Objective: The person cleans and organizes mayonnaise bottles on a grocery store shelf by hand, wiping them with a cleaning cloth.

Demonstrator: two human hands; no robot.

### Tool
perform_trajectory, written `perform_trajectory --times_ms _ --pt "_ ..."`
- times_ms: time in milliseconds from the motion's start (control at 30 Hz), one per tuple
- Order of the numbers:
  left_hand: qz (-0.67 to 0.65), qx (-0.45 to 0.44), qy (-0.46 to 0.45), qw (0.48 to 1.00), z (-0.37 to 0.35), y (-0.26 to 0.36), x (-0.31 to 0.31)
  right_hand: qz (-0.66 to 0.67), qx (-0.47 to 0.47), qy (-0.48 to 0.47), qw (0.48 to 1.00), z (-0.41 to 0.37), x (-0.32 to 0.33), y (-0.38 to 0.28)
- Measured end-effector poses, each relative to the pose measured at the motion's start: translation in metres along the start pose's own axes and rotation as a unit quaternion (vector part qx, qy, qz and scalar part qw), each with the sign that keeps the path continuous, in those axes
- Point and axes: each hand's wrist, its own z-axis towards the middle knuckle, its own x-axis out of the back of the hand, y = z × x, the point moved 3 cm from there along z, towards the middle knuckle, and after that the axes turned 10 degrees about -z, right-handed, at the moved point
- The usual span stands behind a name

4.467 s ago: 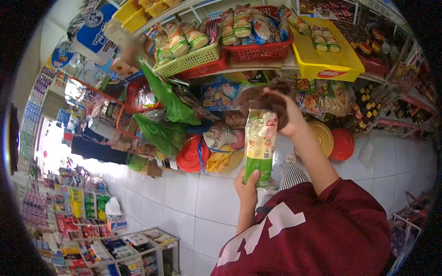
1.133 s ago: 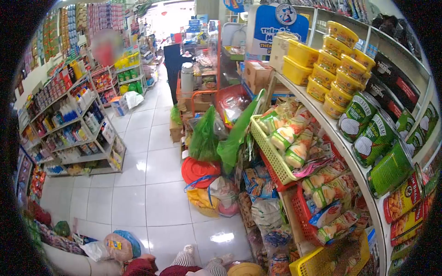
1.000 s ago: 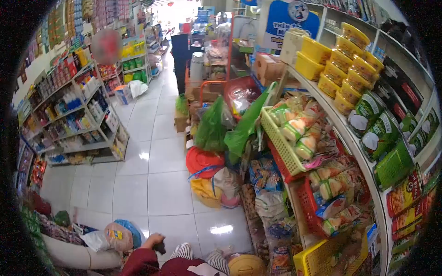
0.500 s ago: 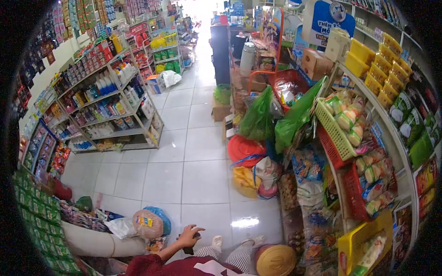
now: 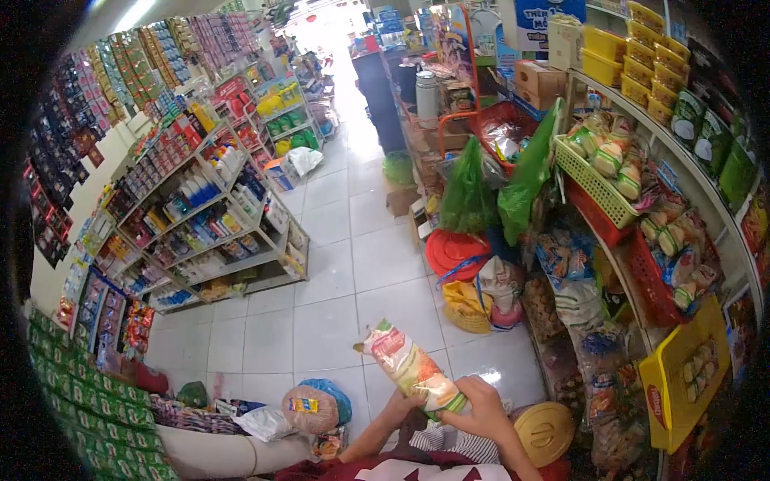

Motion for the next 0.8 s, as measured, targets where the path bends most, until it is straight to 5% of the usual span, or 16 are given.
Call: perform_trajectory --times_ms 33,100,133,167,267,333,533,733,800 --pt "-0.019 -0.034 -0.001 0.999 0.0 0.009 -0.01 -0.021 -0.001 -0.051 0.999 0.002 0.0 0.003" --pt "-0.11 -0.019 -0.036 0.993 0.0 0.0 0.008 0.291 -0.11 -0.078 0.947 0.0 -0.01 0.025" --pt "-0.159 -0.011 -0.056 0.986 -0.001 -0.006 0.01 0.432 -0.169 -0.092 0.881 -0.008 -0.019 0.044" --pt "-0.234 0.033 -0.012 0.972 -0.005 -0.013 0.011 0.629 -0.095 -0.164 0.754 -0.018 -0.044 0.085" --pt "-0.158 -0.014 0.052 0.986 0.005 -0.019 0.008 0.693 -0.254 -0.13 0.662 -0.027 -0.07 0.089" --pt "-0.107 -0.056 0.086 0.989 0.028 -0.018 0.006 0.8 -0.168 -0.161 0.553 -0.026 -0.082 0.084" --pt "-0.045 -0.069 0.194 0.977 0.067 0.011 -0.013 0.526 -0.346 -0.19 0.753 -0.008 -0.055 0.163" --pt "-0.14 -0.16 0.167 0.963 0.087 0.048 -0.002 0.487 -0.307 -0.035 0.817 0.019 0.02 0.192" --pt "-0.165 -0.202 0.207 0.943 0.082 0.062 0.001 0.345 -0.292 -0.024 0.892 0.017 0.042 0.195"
